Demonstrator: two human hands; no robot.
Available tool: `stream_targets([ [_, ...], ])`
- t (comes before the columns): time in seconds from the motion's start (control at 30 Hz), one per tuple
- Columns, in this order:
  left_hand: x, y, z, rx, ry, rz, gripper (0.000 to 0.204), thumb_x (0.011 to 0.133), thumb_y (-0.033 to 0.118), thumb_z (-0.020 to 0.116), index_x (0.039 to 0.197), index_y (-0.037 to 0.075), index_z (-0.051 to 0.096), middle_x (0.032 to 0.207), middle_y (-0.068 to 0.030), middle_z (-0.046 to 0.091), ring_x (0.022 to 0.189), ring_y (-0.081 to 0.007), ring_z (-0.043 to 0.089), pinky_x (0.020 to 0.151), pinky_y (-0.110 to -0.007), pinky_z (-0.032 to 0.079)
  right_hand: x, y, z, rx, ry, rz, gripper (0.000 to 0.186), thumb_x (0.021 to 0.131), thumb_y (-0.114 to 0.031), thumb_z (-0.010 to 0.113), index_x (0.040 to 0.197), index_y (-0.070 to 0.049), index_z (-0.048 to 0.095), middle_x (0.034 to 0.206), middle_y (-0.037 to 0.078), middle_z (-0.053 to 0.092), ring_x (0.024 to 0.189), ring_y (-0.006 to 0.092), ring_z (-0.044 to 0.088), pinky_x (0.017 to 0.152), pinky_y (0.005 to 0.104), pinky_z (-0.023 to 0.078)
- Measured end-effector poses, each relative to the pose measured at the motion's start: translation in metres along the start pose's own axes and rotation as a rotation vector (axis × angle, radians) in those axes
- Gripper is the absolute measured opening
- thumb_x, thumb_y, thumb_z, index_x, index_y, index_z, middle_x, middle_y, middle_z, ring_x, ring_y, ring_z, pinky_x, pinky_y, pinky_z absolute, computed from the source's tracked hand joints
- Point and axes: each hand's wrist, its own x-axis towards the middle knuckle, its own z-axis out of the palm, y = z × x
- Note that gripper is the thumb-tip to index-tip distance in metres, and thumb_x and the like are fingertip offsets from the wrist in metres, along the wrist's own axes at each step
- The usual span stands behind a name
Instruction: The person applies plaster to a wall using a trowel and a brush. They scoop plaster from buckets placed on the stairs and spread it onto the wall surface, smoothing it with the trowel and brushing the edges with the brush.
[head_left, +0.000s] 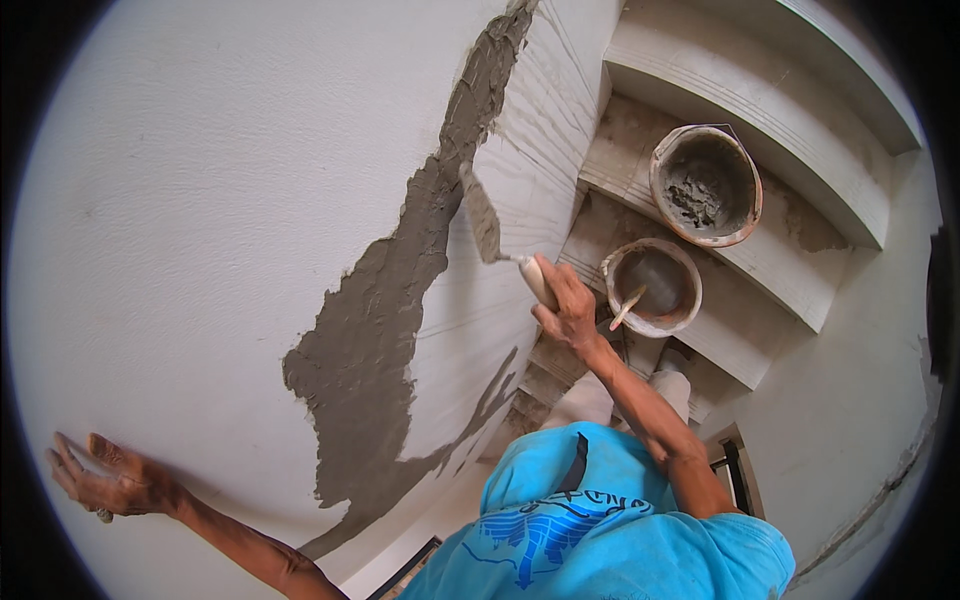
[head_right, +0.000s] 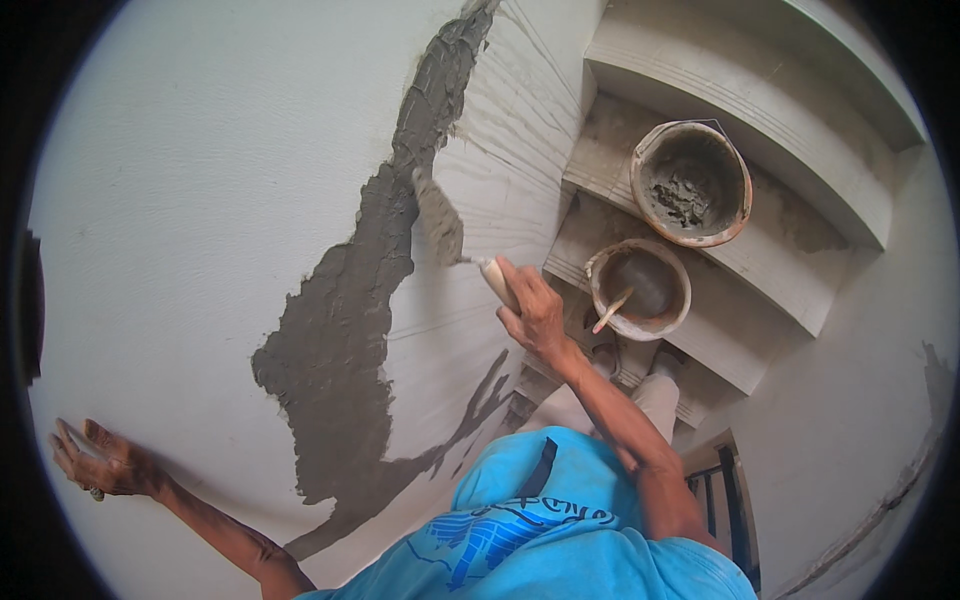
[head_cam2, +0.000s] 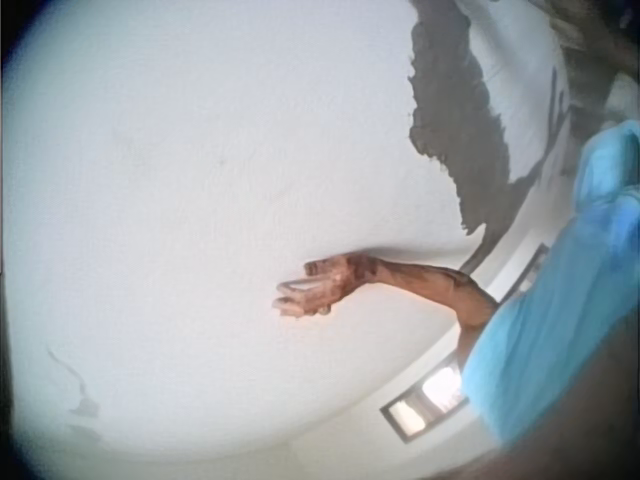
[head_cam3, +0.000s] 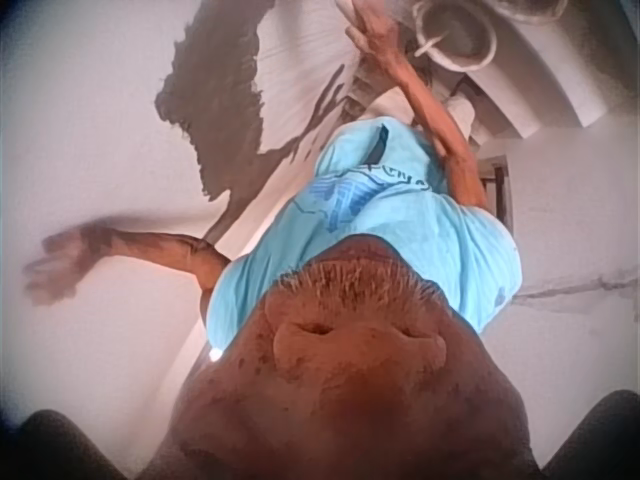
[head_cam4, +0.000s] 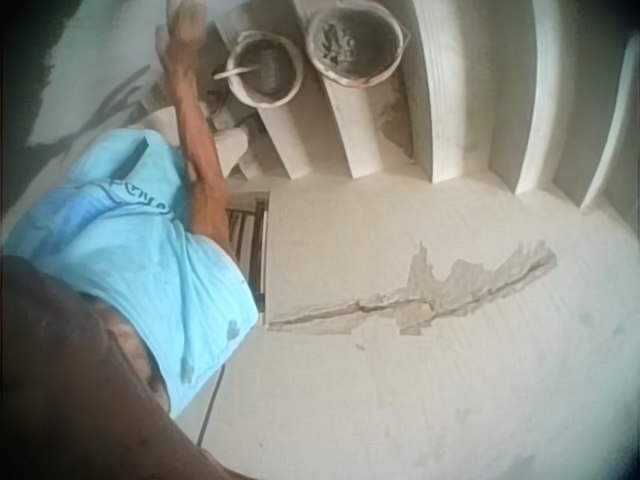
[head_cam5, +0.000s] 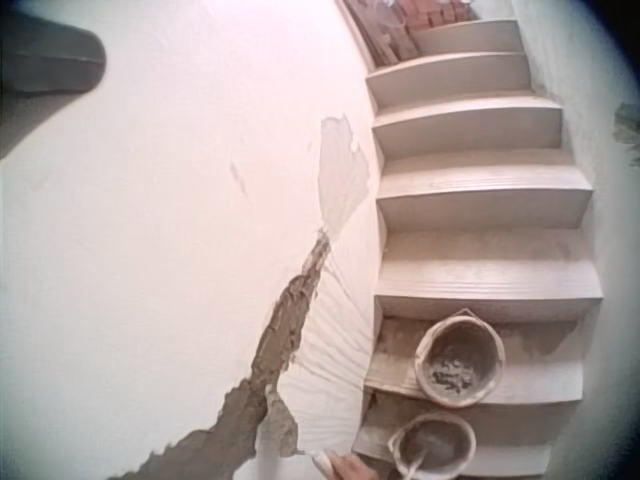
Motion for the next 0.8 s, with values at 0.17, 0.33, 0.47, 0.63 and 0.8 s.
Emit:
stream_targets([
  [0.17, 0.0, 0.001, 0.001, 0.002, 0.0, 0.005, 0.058, 0.101, 0.059, 0.041, 0.132, 0.016, 0.064, 0.145, -0.0103, 0.053, 0.141, -0.0277, 0.041, 0.121, -0.055, 0.023, 0.01, 0.006, 0.011, -0.01, 0.009, 0.05, 0.083, 0.064, 0.001, 0.073, 0.143, -0.01, 0.05, 0.097, 0.012, 0.055, 0.084, 0.0311, 0.06, 0.072, 0.0407, 0.052],
  [0.33, 0.001, 0.003, 0.001, 0.01, 0.004, 0.012, 0.056, 0.102, 0.058, 0.041, 0.132, 0.016, 0.064, 0.144, -0.0093, 0.054, 0.141, -0.0272, 0.041, 0.121, -0.055, 0.024, -0.018, 0.0, 0.016, -0.013, -0.095, 0.02, 0.082, 0.065, -0.001, 0.072, 0.143, -0.01, 0.051, 0.096, 0.011, 0.054, 0.083, 0.0303, 0.06, 0.068, 0.0399, 0.052],
  [0.47, -0.002, -0.001, 0.0, 0.026, 0.004, 0.003, 0.054, 0.103, 0.057, 0.041, 0.132, 0.017, 0.064, 0.144, -0.0077, 0.054, 0.14, -0.0269, 0.041, 0.121, -0.053, 0.025, -0.031, -0.008, 0.0, 0.062, -0.2, -0.001, 0.076, 0.063, -0.001, 0.068, 0.138, -0.007, 0.055, 0.089, 0.011, 0.053, 0.081, 0.0311, 0.059, 0.068, 0.0413, 0.052],
  [0.63, -0.002, -0.002, 0.001, 0.037, 0.002, 0.001, 0.054, 0.103, 0.056, 0.041, 0.132, 0.017, 0.064, 0.145, -0.0073, 0.054, 0.14, -0.0271, 0.042, 0.121, -0.053, 0.026, -0.008, -0.001, -0.013, 0.082, 0.002, 0.13, 0.074, 0.064, -0.003, 0.067, 0.137, -0.001, 0.055, 0.093, 0.016, 0.054, 0.082, 0.0322, 0.057, 0.074, 0.0411, 0.049],
  [0.8, 0.0, -0.003, 0.001, 0.045, 0.001, 0.03, 0.053, 0.103, 0.053, 0.043, 0.132, 0.015, 0.063, 0.144, -0.0081, 0.054, 0.141, -0.0272, 0.041, 0.121, -0.053, 0.025, 0.032, 0.013, -0.012, 0.07, 0.158, 0.154, 0.074, 0.065, -0.003, 0.066, 0.137, 0.001, 0.053, 0.095, 0.016, 0.054, 0.084, 0.0305, 0.055, 0.076, 0.0383, 0.048],
])
